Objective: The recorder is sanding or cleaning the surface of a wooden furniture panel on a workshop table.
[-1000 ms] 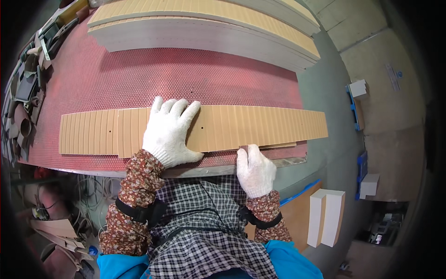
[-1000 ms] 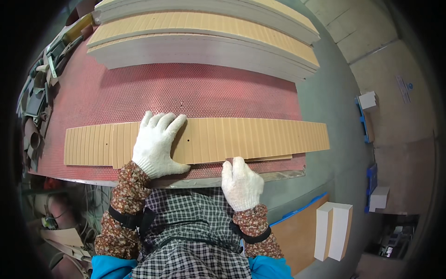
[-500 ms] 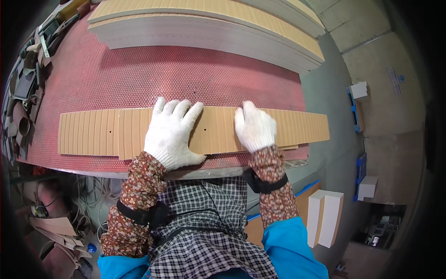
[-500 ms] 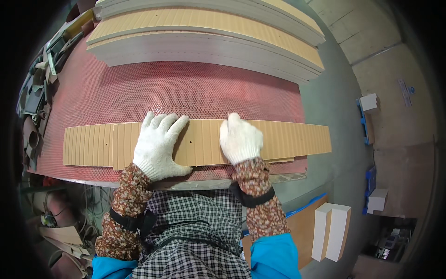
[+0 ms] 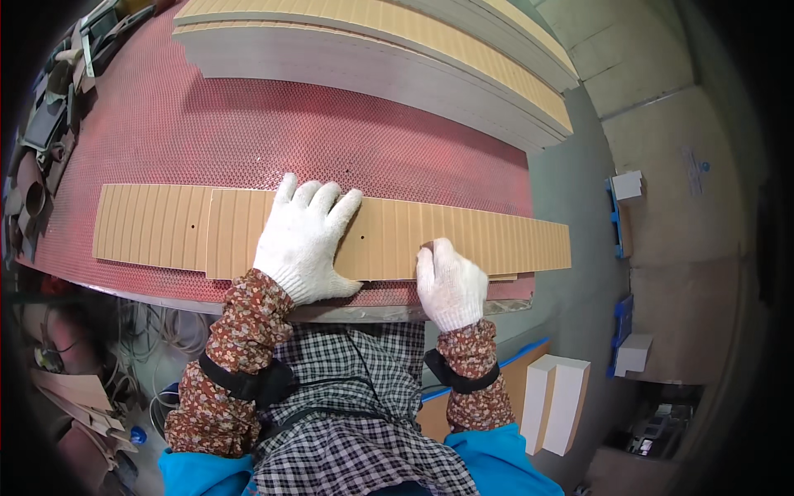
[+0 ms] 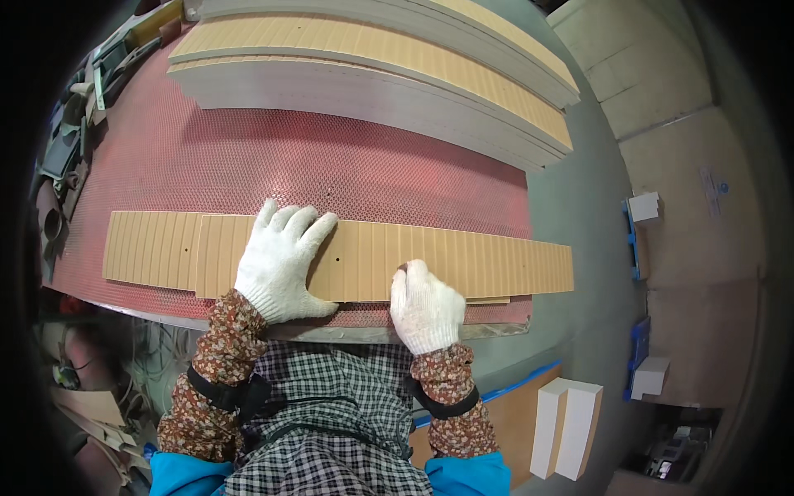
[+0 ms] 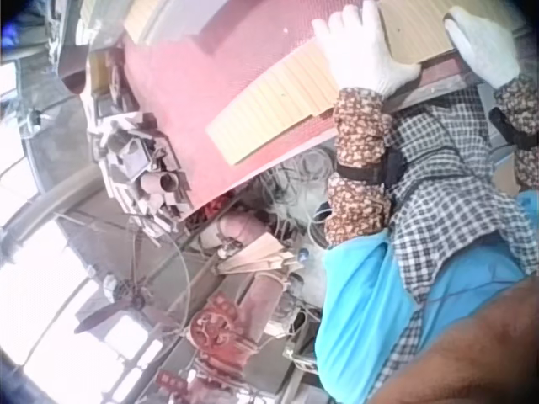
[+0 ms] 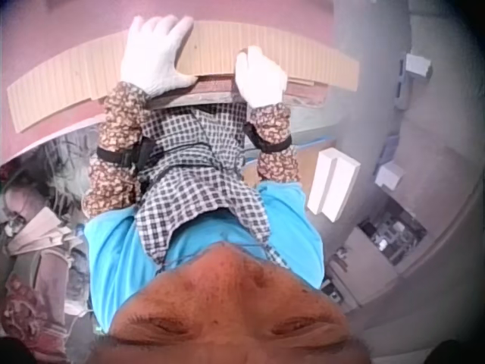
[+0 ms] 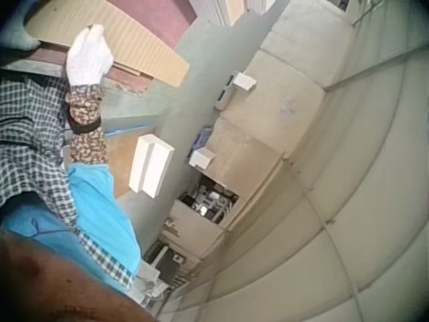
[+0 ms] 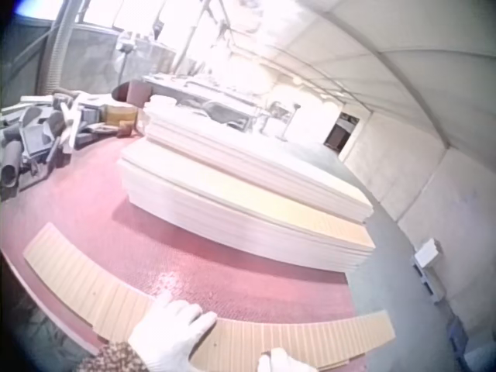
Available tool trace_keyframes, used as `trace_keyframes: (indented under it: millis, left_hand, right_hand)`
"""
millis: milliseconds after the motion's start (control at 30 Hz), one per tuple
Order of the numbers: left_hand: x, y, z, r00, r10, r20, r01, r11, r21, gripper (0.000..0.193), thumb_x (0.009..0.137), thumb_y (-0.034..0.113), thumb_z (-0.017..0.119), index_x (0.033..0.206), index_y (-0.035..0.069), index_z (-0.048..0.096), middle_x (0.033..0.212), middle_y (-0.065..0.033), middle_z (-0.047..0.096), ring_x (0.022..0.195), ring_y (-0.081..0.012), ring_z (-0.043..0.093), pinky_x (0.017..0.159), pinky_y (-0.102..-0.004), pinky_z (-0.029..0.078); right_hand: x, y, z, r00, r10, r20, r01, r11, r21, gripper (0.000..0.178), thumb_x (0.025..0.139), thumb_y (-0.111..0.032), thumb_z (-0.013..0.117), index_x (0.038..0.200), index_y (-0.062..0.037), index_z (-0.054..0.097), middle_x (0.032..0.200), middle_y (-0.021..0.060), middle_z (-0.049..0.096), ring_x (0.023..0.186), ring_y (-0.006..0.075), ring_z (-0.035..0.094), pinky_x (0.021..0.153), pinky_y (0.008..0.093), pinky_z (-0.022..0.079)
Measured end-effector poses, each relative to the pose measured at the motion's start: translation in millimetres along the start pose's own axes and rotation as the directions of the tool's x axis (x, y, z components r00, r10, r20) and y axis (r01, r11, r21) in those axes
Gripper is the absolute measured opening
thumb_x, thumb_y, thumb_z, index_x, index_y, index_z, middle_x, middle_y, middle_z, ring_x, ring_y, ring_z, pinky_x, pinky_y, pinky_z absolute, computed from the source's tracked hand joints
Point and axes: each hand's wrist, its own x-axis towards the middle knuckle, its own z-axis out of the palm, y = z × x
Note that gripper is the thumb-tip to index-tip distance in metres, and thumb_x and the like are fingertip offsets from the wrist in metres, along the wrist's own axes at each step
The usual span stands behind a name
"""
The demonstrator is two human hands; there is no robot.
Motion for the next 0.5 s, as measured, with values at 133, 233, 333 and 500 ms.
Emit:
trace_keyframes:
  millis: [133,233,333,500]
  left_hand:
    - [-0.2,-0.6,0.8,0.999,0.017,-0.031,-0.018,1.0,-0.015,0.105,0.059,0.051,0.086,0.147,0.004,0.052,0.137,-0.0185,0.057,0.135,-0.039,0.052,0.127,-0.0622,0.026]
    - [0.7,-0.3,3.6,0.995,0.049,-0.089,-0.049,0.999,0.0,0.102,0.059,0.05,0.086,0.144,0.004,0.055,0.132,-0.0174,0.059,0.13,-0.0369,0.054,0.123,-0.0585,0.029]
    - [0.5,-1.1,5.0,0.989,0.066,-0.131,-0.063,0.998,0.025,0.099,0.058,0.049,0.086,0.141,0.003,0.057,0.126,-0.0164,0.062,0.125,-0.0347,0.057,0.12,-0.0545,0.031]
    - [1.9,0.0,2.0,1.0,0.025,-0.016,-0.025,1.0,-0.004,0.107,0.059,0.052,0.086,0.148,0.003,0.052,0.136,-0.0185,0.058,0.135,-0.0378,0.052,0.126,-0.0581,0.027]
  right_hand:
    - [43.1,-0.1,2.2,0.998,0.048,0.04,-0.047,0.999,-0.007,0.028,0.106,-0.031,0.055,0.105,-0.0063,0.066,0.076,0.0157,0.075,0.068,0.0344,0.075,0.063,0.0485,0.06]
    - [78.3,3.9,5.8,0.994,0.08,0.071,-0.076,0.995,-0.059,0.032,0.107,-0.033,0.052,0.109,-0.0046,0.066,0.079,0.0169,0.076,0.074,0.0368,0.076,0.069,0.0519,0.061]
    - [76.7,3.1,8.5,0.996,0.08,0.048,-0.076,0.995,-0.068,0.036,0.107,-0.035,0.049,0.112,-0.0033,0.066,0.081,0.0182,0.076,0.077,0.0383,0.077,0.073,0.0529,0.061]
    - [28.2,-3.7,1.8,0.995,0.099,0.009,-0.099,0.995,0.025,0.031,0.106,-0.032,0.054,0.105,-0.0043,0.068,0.074,0.0165,0.074,0.068,0.0364,0.075,0.066,0.0502,0.06]
